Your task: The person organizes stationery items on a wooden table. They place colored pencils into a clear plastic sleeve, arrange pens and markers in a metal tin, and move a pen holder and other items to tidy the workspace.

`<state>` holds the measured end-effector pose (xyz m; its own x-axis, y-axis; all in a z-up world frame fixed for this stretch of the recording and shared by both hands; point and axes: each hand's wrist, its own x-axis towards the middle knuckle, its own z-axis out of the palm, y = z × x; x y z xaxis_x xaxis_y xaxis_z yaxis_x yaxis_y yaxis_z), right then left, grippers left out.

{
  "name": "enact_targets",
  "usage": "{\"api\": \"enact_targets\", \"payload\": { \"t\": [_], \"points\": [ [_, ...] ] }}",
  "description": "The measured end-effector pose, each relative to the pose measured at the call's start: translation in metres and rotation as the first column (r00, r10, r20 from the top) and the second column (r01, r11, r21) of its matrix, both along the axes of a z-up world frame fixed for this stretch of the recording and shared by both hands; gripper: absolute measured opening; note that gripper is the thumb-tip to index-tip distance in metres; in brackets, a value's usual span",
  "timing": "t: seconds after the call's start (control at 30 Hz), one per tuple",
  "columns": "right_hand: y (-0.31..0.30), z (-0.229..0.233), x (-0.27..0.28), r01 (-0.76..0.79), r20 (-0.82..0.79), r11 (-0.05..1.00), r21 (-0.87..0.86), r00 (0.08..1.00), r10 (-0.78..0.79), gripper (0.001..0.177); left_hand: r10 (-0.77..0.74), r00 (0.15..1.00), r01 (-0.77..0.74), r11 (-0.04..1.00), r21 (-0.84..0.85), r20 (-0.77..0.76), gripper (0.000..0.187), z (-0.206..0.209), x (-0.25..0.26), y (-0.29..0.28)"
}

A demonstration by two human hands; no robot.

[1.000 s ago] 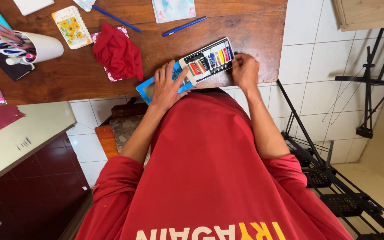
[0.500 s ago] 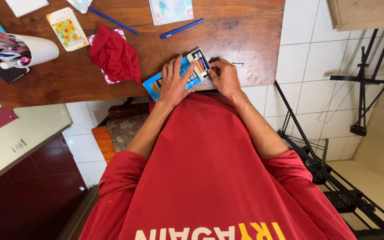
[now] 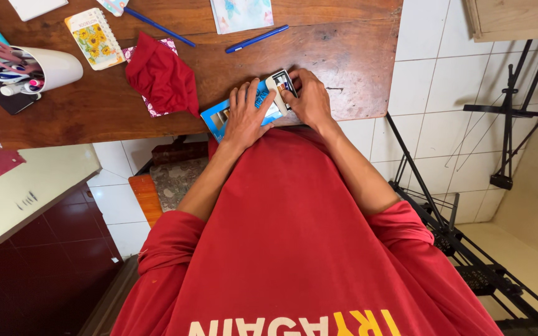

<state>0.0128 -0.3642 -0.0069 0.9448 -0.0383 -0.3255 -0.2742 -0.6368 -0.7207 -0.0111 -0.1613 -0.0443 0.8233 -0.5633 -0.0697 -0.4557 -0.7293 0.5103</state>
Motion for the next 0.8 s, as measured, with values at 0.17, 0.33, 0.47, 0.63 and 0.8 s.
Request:
{"api": "enact_targets", "payload": {
  "t": [0.17,0.33,0.47,0.63,0.8],
  "points": [
    [0.0,-0.005,0.005,0.012,-0.023,1.0,0.01,1.0,-0.012,0.032,-0.007,1.0,0.007,1.0,-0.007,0.002,0.093,-0.001,0.0,0.0],
    [0.006,-0.021,0.004,0.094,-0.114,0.991,0.096,0.99,-0.082,0.023,-0.01,1.0,0.01,1.0,-0.004,0.007,0.099,-0.004,0.002,0.0],
    [0.008,-0.04,-0.007,0.049,-0.055,0.995,0.088,0.997,-0.044,0.019,-0.007,1.0,0.007,1.0,-0.027,0.012,0.101,-0.007,-0.003,0.0],
    [0.0,-0.051,-0.013,0.07,-0.118,0.976,0.207,0.992,-0.046,0.028,0.022,1.0,-0.022,0.999,-0.05,0.013,0.103,-0.006,0.001,0.002],
    [-0.005,-0.059,-0.017,0.058,-0.218,0.961,0.27,0.976,0.002,0.031,0.033,0.999,-0.032,0.998,-0.049,0.021,0.105,0.002,-0.001,0.002]
  ]
}}
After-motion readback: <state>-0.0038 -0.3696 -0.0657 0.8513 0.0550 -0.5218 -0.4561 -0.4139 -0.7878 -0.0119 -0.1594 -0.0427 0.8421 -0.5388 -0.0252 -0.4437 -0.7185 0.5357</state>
